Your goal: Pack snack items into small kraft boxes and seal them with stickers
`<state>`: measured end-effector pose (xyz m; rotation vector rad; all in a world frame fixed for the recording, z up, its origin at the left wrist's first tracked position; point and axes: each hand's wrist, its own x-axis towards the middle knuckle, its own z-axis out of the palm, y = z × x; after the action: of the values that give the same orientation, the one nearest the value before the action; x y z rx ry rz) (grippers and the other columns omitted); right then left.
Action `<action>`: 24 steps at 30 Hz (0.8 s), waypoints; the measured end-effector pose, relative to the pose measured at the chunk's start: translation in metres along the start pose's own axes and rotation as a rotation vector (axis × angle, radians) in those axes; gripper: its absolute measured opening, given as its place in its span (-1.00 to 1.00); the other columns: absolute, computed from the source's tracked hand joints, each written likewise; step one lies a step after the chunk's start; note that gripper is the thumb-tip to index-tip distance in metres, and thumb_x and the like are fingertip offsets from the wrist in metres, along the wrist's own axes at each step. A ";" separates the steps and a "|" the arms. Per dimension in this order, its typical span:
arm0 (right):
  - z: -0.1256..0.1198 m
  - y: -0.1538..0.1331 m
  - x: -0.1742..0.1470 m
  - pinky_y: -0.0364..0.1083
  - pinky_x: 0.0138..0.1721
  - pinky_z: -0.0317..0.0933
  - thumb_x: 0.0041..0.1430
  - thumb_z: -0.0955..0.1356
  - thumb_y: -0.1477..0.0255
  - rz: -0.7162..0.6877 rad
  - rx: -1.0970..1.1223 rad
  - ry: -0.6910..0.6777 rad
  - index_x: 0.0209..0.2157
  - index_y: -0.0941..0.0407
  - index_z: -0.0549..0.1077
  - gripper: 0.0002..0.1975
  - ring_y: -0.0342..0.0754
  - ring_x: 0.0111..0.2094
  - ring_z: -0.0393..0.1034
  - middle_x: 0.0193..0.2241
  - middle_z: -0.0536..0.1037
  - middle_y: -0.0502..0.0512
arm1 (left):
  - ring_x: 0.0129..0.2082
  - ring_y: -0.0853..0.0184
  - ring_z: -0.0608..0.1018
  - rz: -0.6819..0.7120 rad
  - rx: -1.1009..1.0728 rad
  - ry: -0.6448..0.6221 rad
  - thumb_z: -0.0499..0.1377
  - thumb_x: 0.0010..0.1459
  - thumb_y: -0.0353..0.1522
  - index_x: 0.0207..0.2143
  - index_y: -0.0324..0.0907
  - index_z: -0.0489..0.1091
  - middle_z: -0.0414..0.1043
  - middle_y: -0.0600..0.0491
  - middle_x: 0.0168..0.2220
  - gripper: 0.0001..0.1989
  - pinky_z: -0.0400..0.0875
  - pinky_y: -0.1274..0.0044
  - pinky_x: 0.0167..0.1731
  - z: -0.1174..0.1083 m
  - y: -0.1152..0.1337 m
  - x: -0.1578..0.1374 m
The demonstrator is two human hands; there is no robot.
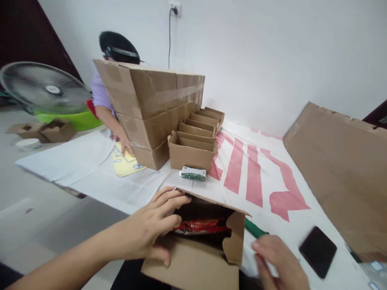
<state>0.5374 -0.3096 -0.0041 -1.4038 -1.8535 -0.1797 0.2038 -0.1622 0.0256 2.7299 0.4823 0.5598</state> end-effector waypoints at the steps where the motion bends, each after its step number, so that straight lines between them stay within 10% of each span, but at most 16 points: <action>1: 0.008 -0.014 0.019 -0.07 -0.18 0.39 0.07 0.36 0.53 -0.187 0.024 -0.105 -0.15 0.01 0.50 -0.72 -0.02 -0.21 0.48 -0.29 0.60 0.06 | 0.20 -0.09 0.17 -0.003 0.018 0.036 0.30 -0.11 -0.04 -0.19 -0.11 0.39 0.22 -0.15 0.18 -0.52 -0.14 0.04 0.21 0.002 0.000 -0.001; 4: 0.040 -0.038 0.057 -0.02 -0.03 0.33 0.10 0.35 0.55 -0.363 -0.026 -0.347 -0.04 0.05 0.44 -0.65 0.00 -0.01 0.38 -0.11 0.55 0.10 | 0.18 -0.11 0.17 -0.021 0.067 0.094 0.30 -0.14 -0.01 -0.20 -0.13 0.36 0.23 -0.19 0.16 -0.48 -0.04 0.03 0.17 0.008 -0.001 -0.003; 12: 0.087 -0.032 0.082 0.13 -0.07 0.27 0.00 0.39 0.56 -0.110 -0.251 -0.649 -0.21 0.08 0.52 -0.74 0.15 -0.13 0.38 -0.23 0.55 0.14 | 0.24 0.01 0.11 -0.194 0.019 0.258 0.24 0.05 -0.21 -0.25 -0.13 0.26 0.05 -0.18 0.25 -0.72 0.12 0.18 0.14 0.020 -0.003 -0.010; 17: 0.079 -0.021 0.078 0.01 -0.14 0.30 0.14 0.27 0.55 -0.134 -0.110 -0.508 -0.18 0.07 0.49 -0.76 0.04 -0.18 0.41 -0.24 0.55 0.11 | 0.21 0.07 0.20 -0.416 -0.203 0.465 0.15 0.14 -0.33 -0.25 -0.14 0.18 0.02 -0.20 0.22 -0.82 0.22 0.29 0.06 0.035 -0.018 -0.020; 20: 0.076 -0.016 0.073 -0.02 -0.13 0.32 0.17 0.24 0.53 -0.170 -0.014 -0.384 -0.13 0.09 0.46 -0.73 0.01 -0.16 0.41 -0.22 0.54 0.13 | -0.15 0.24 0.44 -0.531 -0.335 0.479 0.10 0.17 -0.31 -0.19 -0.12 0.16 0.32 -0.06 -0.09 -0.82 0.34 0.44 -0.20 0.042 -0.021 -0.021; 24: 0.069 -0.017 0.067 -0.07 -0.17 0.36 0.17 0.27 0.49 -0.168 0.107 -0.235 -0.14 0.06 0.46 -0.76 0.00 -0.18 0.44 -0.23 0.55 0.11 | -0.53 0.41 0.29 -0.609 -0.428 0.506 0.05 0.18 -0.32 -0.23 -0.11 0.16 0.26 0.16 -0.43 -0.88 0.20 0.56 -0.48 0.044 -0.018 -0.015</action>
<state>0.4828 -0.2281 -0.0013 -1.2388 -2.1425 0.0021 0.2044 -0.1622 -0.0241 1.8844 1.1112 1.0291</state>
